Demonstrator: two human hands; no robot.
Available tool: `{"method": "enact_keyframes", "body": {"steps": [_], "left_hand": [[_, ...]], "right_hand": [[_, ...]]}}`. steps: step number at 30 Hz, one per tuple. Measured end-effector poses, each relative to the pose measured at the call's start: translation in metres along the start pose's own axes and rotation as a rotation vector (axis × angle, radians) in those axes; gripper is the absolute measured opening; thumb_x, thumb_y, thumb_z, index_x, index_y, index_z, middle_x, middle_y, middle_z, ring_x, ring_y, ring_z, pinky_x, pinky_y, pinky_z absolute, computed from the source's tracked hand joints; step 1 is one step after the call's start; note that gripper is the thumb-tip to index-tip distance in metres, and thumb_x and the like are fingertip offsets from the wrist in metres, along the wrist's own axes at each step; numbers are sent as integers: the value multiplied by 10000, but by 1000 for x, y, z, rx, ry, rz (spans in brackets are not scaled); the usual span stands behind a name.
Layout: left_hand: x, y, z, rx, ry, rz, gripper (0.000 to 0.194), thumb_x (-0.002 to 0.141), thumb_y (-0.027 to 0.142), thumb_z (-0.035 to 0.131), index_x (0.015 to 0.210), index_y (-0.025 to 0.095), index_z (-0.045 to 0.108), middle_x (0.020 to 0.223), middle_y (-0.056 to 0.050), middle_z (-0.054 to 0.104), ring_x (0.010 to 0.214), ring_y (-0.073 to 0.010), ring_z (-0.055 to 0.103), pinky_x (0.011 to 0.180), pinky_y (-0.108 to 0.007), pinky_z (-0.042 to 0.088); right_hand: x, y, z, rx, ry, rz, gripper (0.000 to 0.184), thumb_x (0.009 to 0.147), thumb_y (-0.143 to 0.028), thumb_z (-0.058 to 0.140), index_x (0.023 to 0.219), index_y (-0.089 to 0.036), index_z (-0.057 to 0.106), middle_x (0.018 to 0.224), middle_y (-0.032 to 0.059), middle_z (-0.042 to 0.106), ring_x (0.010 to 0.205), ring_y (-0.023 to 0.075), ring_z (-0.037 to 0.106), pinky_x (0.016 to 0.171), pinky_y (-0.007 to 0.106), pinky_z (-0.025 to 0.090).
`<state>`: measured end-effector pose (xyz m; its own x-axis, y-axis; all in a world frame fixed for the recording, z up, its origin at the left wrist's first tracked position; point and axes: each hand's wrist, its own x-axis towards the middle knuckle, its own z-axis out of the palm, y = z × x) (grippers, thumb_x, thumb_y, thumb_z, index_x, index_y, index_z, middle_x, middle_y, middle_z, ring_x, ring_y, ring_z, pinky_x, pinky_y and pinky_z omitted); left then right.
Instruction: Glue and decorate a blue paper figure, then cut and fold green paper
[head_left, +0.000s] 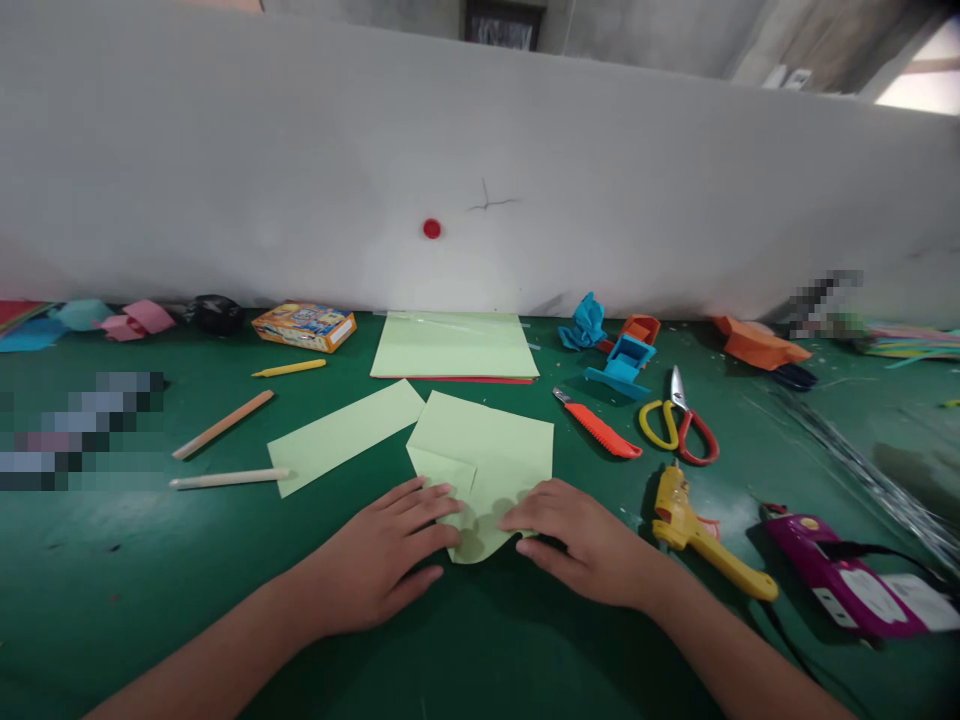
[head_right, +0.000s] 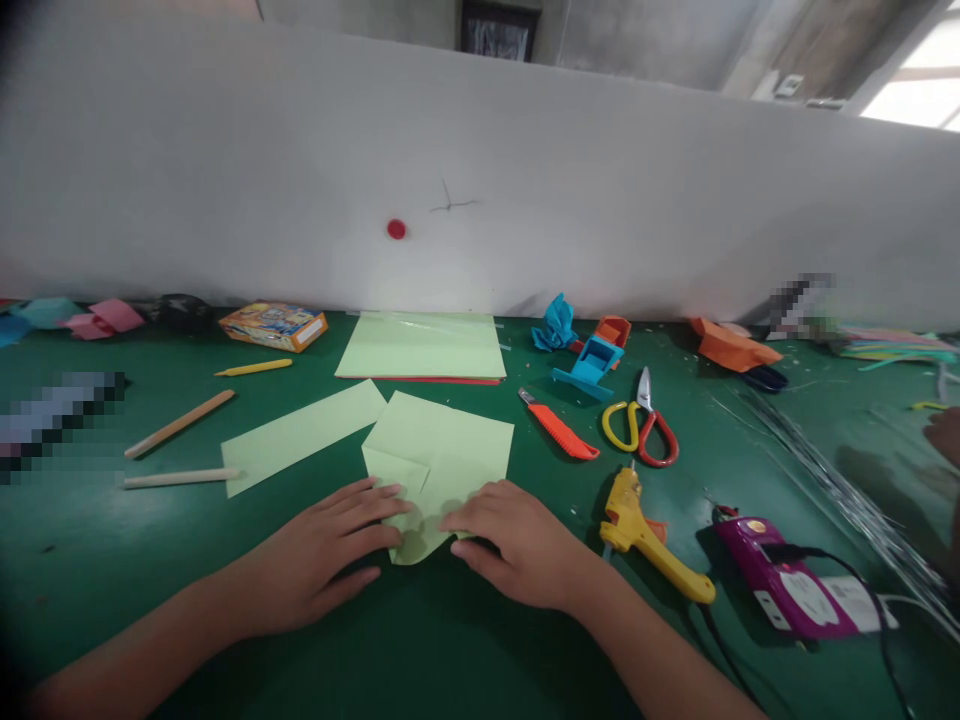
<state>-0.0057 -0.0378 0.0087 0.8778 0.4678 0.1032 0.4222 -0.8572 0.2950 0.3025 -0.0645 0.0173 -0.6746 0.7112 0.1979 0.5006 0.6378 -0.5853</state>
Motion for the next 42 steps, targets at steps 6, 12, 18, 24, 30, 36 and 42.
{"method": "enact_keyframes", "body": {"steps": [6, 12, 18, 24, 30, 36, 42], "left_hand": [[1, 0, -1, 3, 29, 7, 379, 982, 253, 573, 1360, 274, 588, 1531, -49, 557, 1461, -269, 464, 1272, -513, 291], [1, 1, -2, -20, 23, 7, 390, 985, 254, 573, 1374, 279, 582, 1534, -45, 554, 1470, -266, 453, 1270, -517, 293], [-1, 0, -3, -33, -10, 1, 308, 1016, 264, 537, 1312, 283, 621, 1550, -25, 539, 1481, -258, 438, 1269, -518, 292], [-1, -1, -3, -61, 31, 14, 278, 1004, 257, 561, 1267, 276, 647, 1516, -31, 575, 1463, -252, 464, 1274, -491, 289], [0, -2, -3, -55, 25, 21, 274, 1028, 312, 537, 1277, 267, 640, 1517, -54, 571, 1466, -265, 458, 1263, -508, 303], [1, -2, -4, -83, 41, 25, 292, 1029, 343, 543, 1295, 271, 639, 1481, -55, 604, 1441, -255, 490, 1272, -488, 284], [1, -1, -5, -62, 16, 17, 293, 1039, 367, 525, 1288, 260, 637, 1519, -52, 572, 1454, -262, 474, 1276, -502, 272]], "right_hand": [[10, 7, 17, 71, 129, 47, 329, 931, -174, 636, 1254, -232, 661, 1000, 60, 757, 913, 214, 658, 868, 380, 498], [11, 12, 17, 215, 160, 163, 261, 908, -231, 674, 1161, -257, 730, 935, 50, 769, 888, 219, 686, 845, 371, 535], [5, 19, 10, 248, 145, 143, 179, 930, -364, 709, 1033, -233, 773, 924, 68, 764, 858, 204, 691, 798, 335, 545], [8, 14, 17, 243, 157, 276, 248, 901, -290, 706, 1144, -267, 754, 1028, 55, 751, 904, 210, 693, 833, 349, 542], [18, 8, 34, 94, 250, 384, 428, 888, -244, 684, 1315, -271, 668, 1189, 72, 720, 1074, 263, 644, 971, 437, 522], [23, 3, 41, -278, 313, 256, 353, 891, -191, 678, 1229, -283, 727, 1349, 102, 612, 1227, 321, 518, 1058, 504, 443], [17, 1, 33, -379, 194, 220, 268, 1031, -326, 525, 1131, -318, 773, 1436, 69, 585, 1253, 319, 478, 1069, 519, 403]]}}
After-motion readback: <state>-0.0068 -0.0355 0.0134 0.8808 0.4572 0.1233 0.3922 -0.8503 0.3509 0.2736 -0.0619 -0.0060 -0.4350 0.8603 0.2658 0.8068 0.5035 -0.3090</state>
